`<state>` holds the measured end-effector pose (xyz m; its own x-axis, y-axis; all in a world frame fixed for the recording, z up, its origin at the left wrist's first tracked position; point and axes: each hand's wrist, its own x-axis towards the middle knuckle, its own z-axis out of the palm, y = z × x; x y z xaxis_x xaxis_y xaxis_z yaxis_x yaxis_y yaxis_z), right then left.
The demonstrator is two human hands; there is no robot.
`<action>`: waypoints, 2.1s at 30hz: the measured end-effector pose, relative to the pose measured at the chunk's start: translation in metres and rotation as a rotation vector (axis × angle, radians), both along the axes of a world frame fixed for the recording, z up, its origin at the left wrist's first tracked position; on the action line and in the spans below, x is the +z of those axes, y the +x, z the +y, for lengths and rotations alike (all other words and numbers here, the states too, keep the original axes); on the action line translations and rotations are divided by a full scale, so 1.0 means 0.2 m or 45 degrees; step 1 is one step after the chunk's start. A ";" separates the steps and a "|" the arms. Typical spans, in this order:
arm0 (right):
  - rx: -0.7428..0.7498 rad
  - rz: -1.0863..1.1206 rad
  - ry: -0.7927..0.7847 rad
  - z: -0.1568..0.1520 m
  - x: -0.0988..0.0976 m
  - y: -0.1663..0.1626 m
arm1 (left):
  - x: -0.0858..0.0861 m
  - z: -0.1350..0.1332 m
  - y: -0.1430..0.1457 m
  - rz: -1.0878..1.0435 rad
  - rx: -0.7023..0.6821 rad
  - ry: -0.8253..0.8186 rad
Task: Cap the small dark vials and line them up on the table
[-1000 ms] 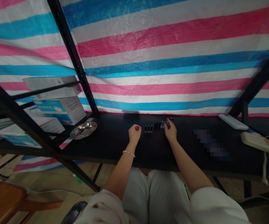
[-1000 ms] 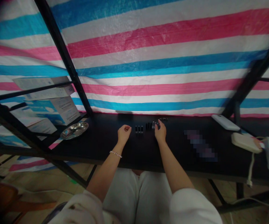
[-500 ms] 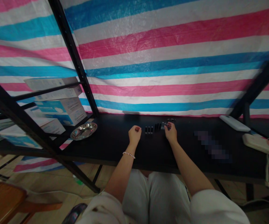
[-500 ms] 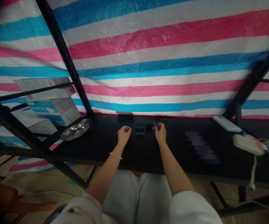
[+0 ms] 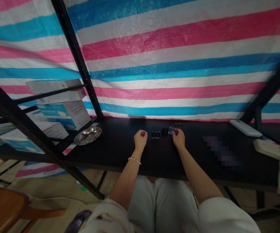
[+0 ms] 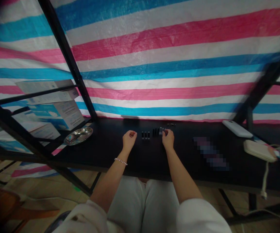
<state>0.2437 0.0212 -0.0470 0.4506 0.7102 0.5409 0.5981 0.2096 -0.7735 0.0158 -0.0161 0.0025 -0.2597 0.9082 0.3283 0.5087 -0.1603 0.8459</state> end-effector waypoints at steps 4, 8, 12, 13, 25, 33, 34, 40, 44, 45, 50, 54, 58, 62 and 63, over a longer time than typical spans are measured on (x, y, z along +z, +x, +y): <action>-0.015 -0.037 -0.043 -0.01 0.02 0.00 | 0.01 -0.01 0.00 -0.030 0.006 0.006; -0.022 -0.017 -0.015 -0.03 0.03 0.00 | 0.02 -0.02 0.00 -0.086 0.019 0.029; -0.041 -0.055 0.067 -0.06 0.07 -0.01 | 0.07 -0.02 0.02 -0.133 0.026 0.136; -0.051 -0.072 0.086 -0.08 0.08 -0.01 | 0.09 -0.02 0.02 -0.128 0.011 0.165; 0.018 -0.316 0.126 -0.21 0.15 -0.07 | 0.37 0.14 0.24 0.592 -0.529 -0.030; 0.074 -0.428 0.164 -0.23 0.17 -0.08 | 0.40 0.21 0.39 1.043 -0.531 -0.291; 0.074 -0.429 0.171 -0.23 0.18 -0.08 | 0.40 0.21 0.40 1.076 -0.527 -0.318; 0.084 -0.445 0.193 -0.25 0.19 -0.09 | 0.36 0.22 0.46 1.169 -0.500 -0.364; 0.077 -0.449 0.180 -0.25 0.19 -0.10 | 0.34 0.23 0.47 1.195 -0.481 -0.363; 0.071 -0.450 0.170 -0.25 0.19 -0.10 | 0.34 0.24 0.48 1.201 -0.472 -0.361; 0.069 -0.443 0.166 -0.26 0.20 -0.10 | 0.32 0.25 0.49 1.219 -0.454 -0.341; 0.064 -0.428 0.169 -0.26 0.20 -0.11 | 0.31 0.26 0.50 1.246 -0.452 -0.326; 0.069 -0.428 0.175 -0.26 0.20 -0.10 | 0.31 0.26 0.50 1.250 -0.440 -0.297; 0.065 -0.420 0.188 -0.25 0.20 -0.10 | 0.38 0.23 0.46 1.083 -0.432 -0.229; 0.062 -0.415 0.197 -0.25 0.20 -0.10 | 0.40 0.22 0.44 1.003 -0.428 -0.185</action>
<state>0.2234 -0.0293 -0.0071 0.2044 0.6251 0.7533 0.7944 0.3438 -0.5008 0.1031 0.0279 0.0828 0.2839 0.9429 0.1742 0.9000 -0.3247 0.2909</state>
